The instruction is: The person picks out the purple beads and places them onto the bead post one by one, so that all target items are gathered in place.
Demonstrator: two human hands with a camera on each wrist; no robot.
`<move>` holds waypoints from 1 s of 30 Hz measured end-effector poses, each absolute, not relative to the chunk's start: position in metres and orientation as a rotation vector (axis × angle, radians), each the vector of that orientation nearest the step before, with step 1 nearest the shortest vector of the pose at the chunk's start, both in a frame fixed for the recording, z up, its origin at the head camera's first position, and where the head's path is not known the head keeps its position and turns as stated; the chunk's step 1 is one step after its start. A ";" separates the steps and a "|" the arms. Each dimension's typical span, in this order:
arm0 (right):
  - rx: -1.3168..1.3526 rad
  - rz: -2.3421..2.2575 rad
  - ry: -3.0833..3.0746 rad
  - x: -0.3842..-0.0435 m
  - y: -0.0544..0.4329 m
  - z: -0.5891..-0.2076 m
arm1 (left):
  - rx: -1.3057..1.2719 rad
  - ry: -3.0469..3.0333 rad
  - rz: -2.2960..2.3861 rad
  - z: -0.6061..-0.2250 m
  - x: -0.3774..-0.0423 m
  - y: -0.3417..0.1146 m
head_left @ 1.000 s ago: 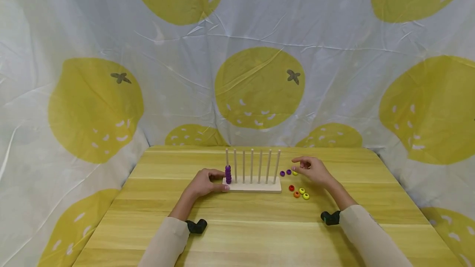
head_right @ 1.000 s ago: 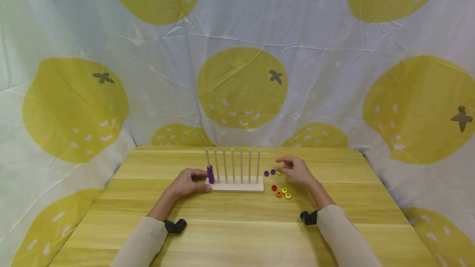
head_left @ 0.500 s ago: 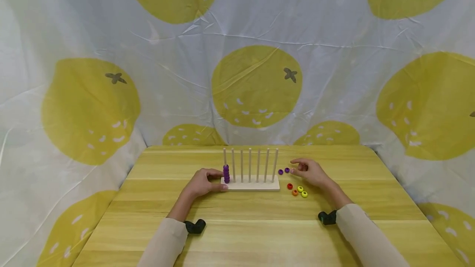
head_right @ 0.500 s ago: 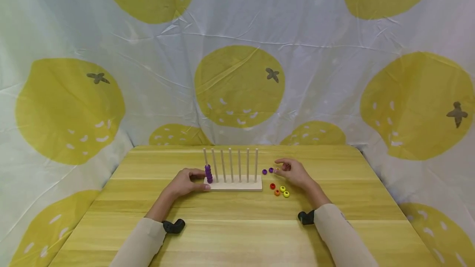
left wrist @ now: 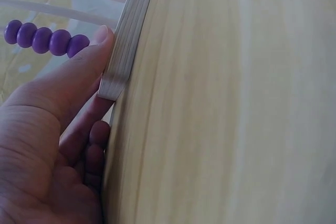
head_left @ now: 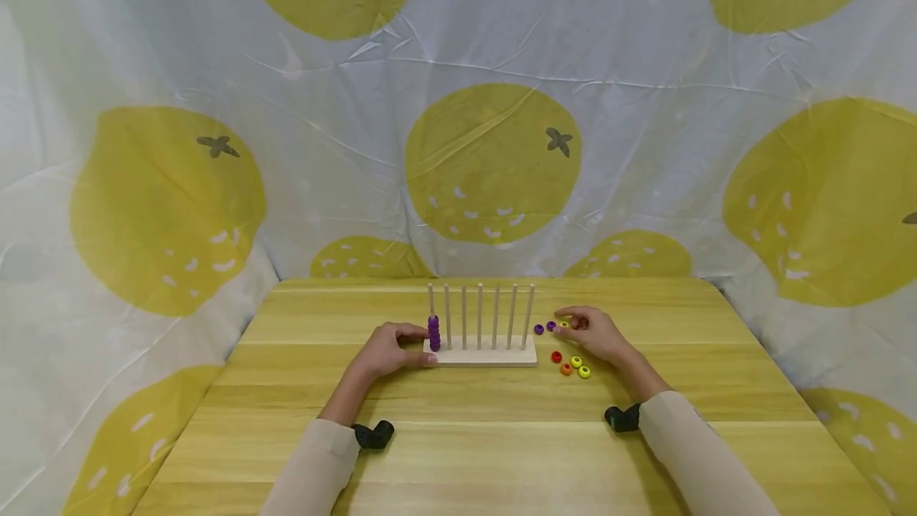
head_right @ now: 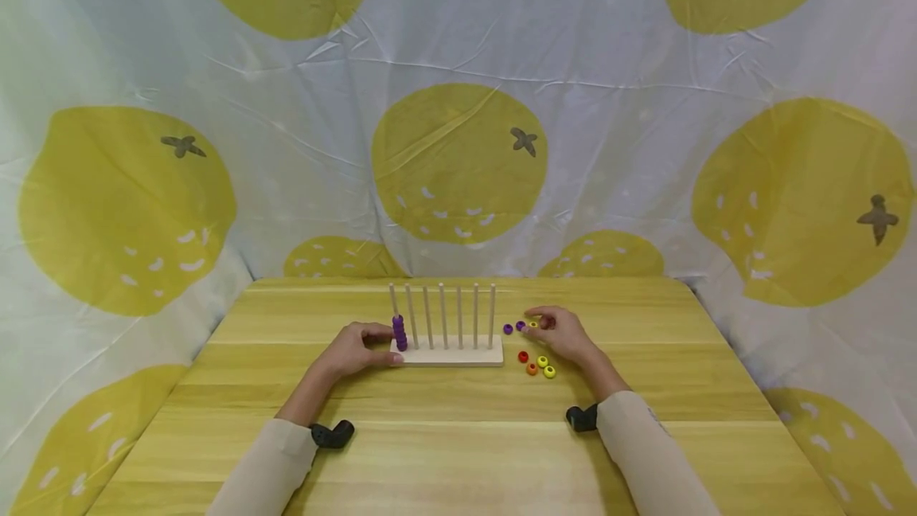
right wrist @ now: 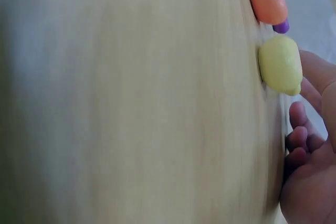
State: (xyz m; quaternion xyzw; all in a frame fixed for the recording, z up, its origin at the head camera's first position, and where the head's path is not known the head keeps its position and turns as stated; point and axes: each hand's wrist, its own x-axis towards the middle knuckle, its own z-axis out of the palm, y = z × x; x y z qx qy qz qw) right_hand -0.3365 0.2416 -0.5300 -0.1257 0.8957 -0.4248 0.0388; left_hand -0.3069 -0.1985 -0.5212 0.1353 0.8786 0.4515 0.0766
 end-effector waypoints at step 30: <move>-0.323 -1.299 2.766 -0.333 0.240 -0.527 | 0.404 2.650 1.329 -0.523 -0.307 -0.197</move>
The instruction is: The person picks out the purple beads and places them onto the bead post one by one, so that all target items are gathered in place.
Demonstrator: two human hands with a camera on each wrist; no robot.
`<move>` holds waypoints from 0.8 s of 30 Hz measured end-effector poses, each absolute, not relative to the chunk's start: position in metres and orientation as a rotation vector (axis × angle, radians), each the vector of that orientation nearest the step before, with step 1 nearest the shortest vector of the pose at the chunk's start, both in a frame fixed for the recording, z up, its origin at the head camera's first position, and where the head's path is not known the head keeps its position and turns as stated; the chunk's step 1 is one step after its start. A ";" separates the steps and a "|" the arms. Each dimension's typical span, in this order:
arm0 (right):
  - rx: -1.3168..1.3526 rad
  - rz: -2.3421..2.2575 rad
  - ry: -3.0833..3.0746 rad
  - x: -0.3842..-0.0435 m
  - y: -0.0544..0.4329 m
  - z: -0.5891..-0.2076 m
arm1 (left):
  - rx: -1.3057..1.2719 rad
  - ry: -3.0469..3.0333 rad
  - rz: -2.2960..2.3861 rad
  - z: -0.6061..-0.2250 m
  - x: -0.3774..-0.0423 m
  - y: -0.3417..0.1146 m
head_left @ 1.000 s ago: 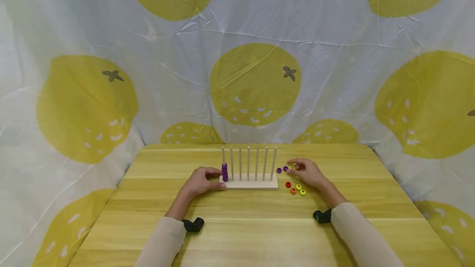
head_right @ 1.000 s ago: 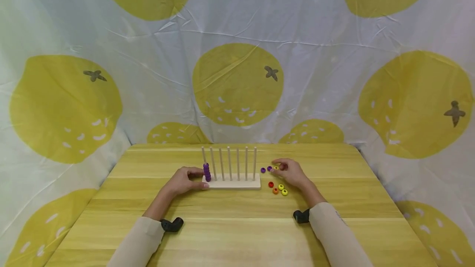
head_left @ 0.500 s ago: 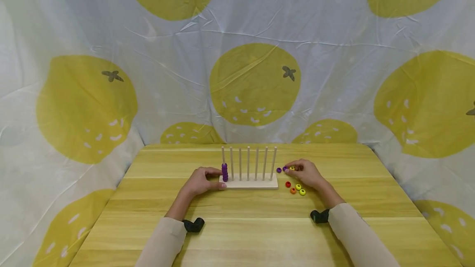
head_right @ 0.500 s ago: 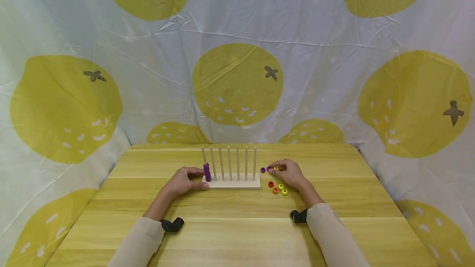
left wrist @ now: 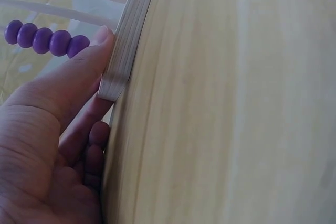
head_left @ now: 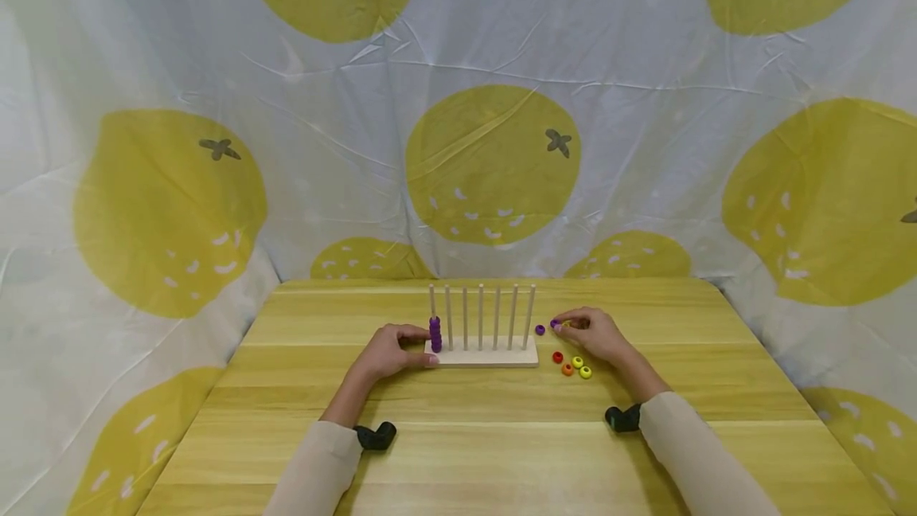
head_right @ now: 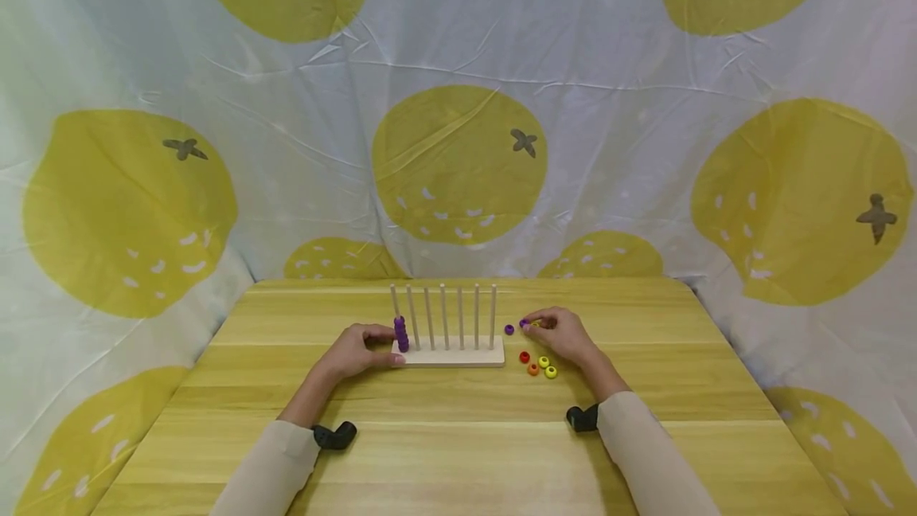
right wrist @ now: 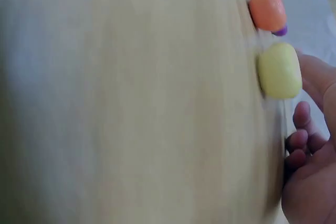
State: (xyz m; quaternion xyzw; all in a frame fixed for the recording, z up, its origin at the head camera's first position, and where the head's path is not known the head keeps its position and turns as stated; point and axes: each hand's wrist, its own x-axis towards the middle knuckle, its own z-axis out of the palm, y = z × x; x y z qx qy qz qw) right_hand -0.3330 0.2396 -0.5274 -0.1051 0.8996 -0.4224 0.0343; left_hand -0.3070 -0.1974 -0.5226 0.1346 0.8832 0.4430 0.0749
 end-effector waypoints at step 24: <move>-0.441 -1.390 2.802 -0.325 0.247 -0.474 | 0.379 2.634 1.354 -0.521 -0.305 -0.196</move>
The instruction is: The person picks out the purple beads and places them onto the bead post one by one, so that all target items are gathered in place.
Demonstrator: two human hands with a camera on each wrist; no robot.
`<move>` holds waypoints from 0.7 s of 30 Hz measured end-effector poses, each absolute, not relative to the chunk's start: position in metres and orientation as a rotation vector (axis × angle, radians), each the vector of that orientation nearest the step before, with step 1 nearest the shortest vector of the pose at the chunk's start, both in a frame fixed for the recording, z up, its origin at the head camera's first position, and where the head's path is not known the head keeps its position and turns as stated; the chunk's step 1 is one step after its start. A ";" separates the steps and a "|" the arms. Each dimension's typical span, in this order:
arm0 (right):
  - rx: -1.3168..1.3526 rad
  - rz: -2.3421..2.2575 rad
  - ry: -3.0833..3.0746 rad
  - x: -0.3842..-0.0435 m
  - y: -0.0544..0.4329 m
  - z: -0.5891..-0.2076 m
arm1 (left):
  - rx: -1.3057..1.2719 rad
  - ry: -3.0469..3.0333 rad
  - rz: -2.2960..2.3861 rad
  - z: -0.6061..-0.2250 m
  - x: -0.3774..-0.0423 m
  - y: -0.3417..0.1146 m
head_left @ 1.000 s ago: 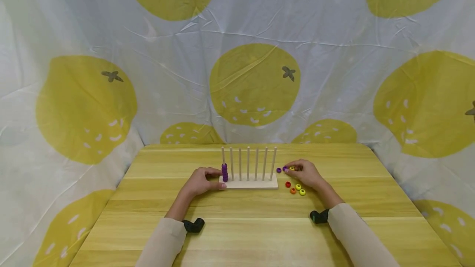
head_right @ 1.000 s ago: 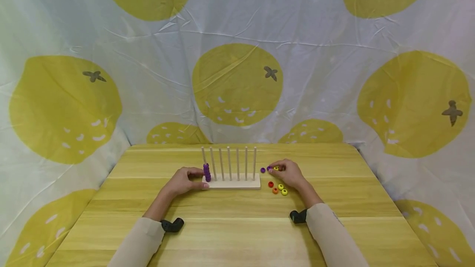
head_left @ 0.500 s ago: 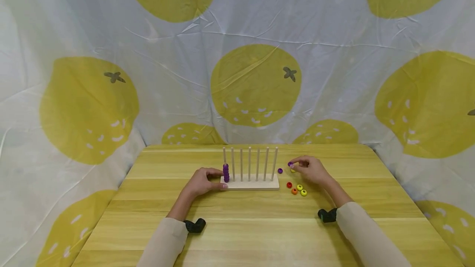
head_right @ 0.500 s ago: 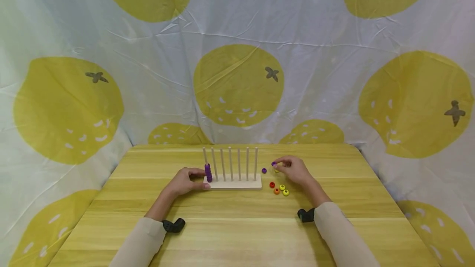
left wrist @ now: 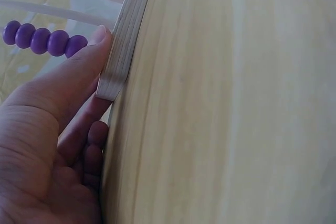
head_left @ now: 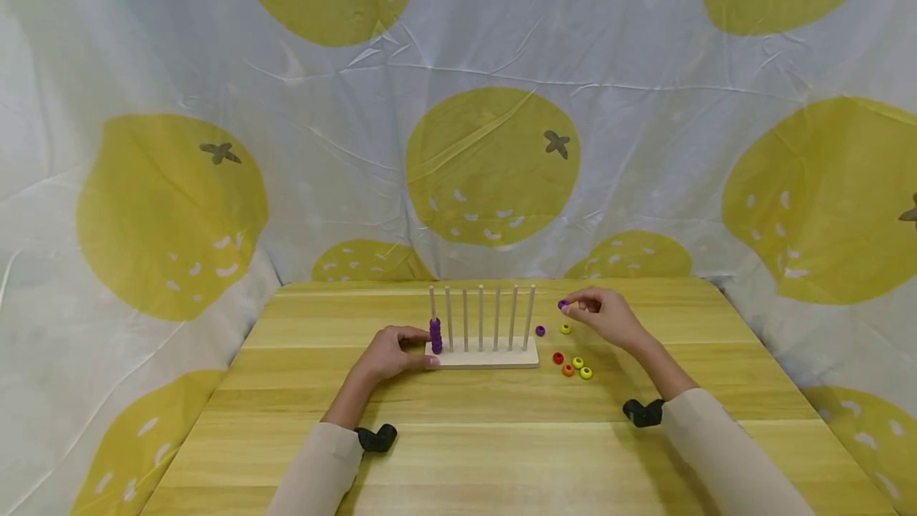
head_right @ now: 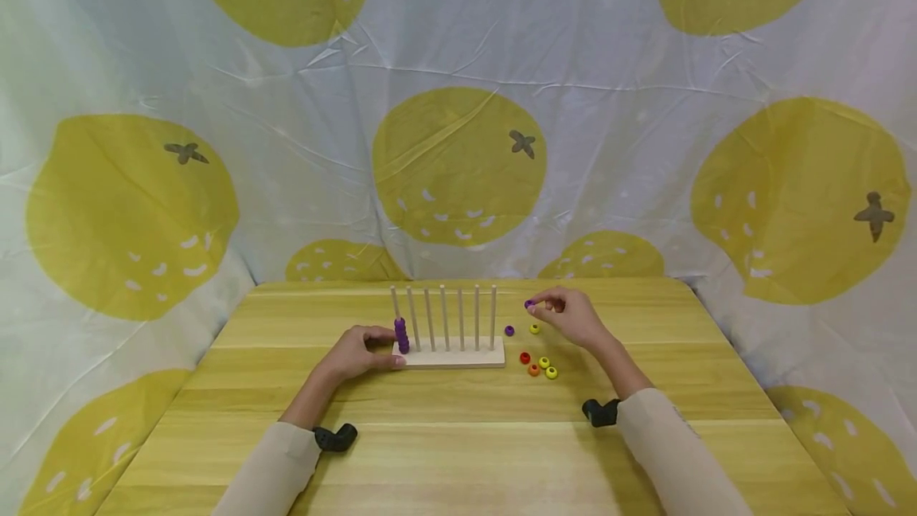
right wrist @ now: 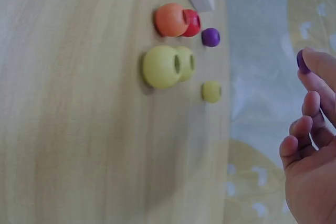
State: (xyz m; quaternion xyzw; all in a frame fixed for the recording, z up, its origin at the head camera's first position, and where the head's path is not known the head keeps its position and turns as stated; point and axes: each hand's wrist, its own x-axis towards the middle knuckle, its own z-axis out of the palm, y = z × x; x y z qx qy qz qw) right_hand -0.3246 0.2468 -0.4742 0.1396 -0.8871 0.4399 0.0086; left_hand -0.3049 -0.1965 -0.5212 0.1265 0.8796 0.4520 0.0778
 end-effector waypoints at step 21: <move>0.531 1.437 -2.660 -0.319 0.222 -0.412 | 0.376 2.638 1.358 -0.521 -0.305 -0.196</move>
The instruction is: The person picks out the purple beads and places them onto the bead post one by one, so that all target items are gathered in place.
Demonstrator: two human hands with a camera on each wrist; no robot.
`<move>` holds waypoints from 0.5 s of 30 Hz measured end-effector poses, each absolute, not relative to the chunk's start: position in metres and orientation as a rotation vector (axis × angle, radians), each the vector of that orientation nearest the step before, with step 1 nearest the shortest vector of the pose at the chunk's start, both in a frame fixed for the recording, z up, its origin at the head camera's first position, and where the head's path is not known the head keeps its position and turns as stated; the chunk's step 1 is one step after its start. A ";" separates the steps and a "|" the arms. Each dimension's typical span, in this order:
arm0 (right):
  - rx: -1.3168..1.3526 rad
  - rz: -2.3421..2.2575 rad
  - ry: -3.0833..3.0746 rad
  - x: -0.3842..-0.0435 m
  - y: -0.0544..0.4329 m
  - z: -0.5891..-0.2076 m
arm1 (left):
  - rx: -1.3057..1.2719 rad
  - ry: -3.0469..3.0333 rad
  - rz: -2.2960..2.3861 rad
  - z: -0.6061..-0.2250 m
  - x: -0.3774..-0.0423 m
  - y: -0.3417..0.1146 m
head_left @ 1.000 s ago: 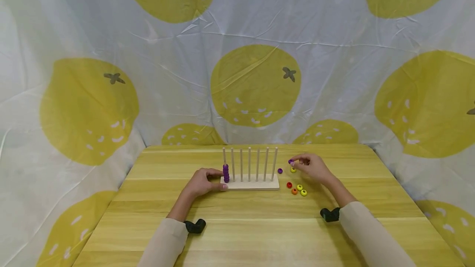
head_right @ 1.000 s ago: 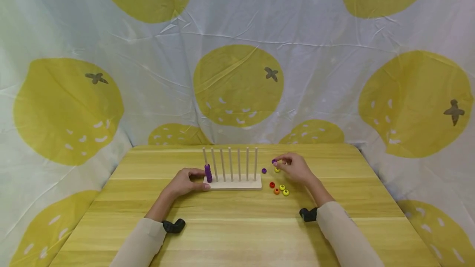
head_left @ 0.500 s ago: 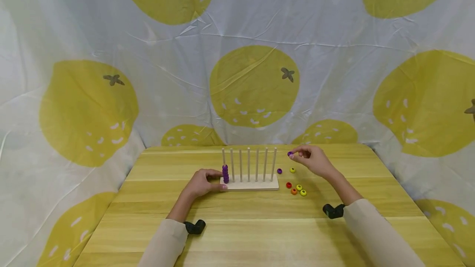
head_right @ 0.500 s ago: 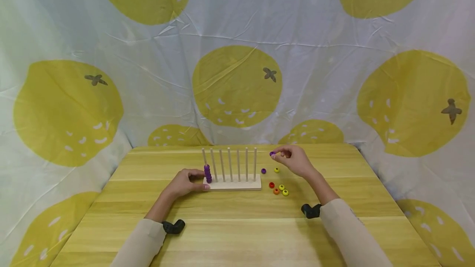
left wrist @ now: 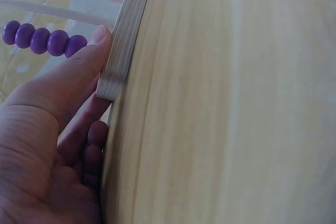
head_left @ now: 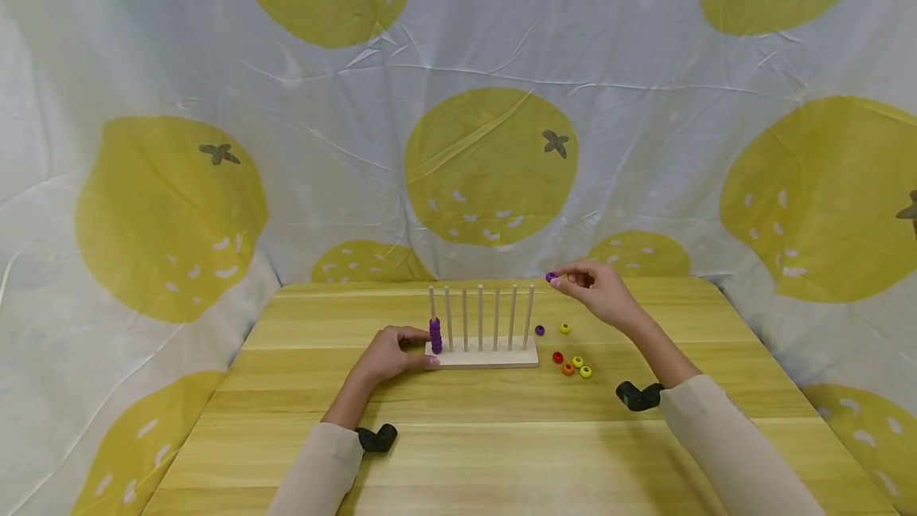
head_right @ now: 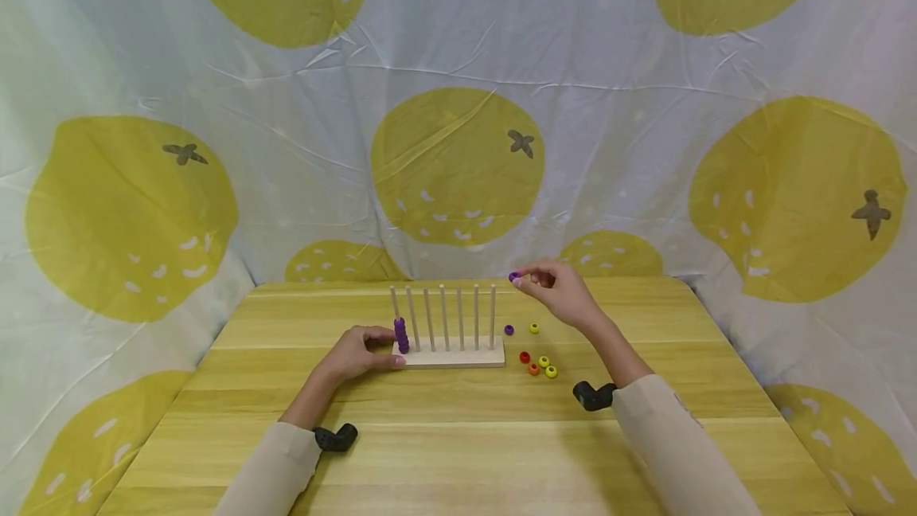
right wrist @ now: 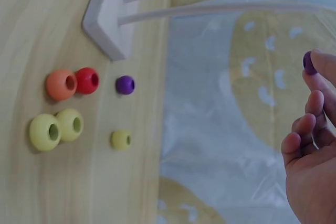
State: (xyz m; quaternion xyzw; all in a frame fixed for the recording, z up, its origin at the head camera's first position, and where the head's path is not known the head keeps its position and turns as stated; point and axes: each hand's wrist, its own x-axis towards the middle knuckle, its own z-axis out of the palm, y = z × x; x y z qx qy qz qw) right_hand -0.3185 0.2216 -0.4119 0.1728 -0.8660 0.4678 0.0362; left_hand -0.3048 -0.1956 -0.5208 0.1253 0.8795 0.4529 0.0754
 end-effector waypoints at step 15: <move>0.658 1.420 -2.626 -0.315 0.188 -0.381 | 0.366 2.644 1.341 -0.521 -0.306 -0.196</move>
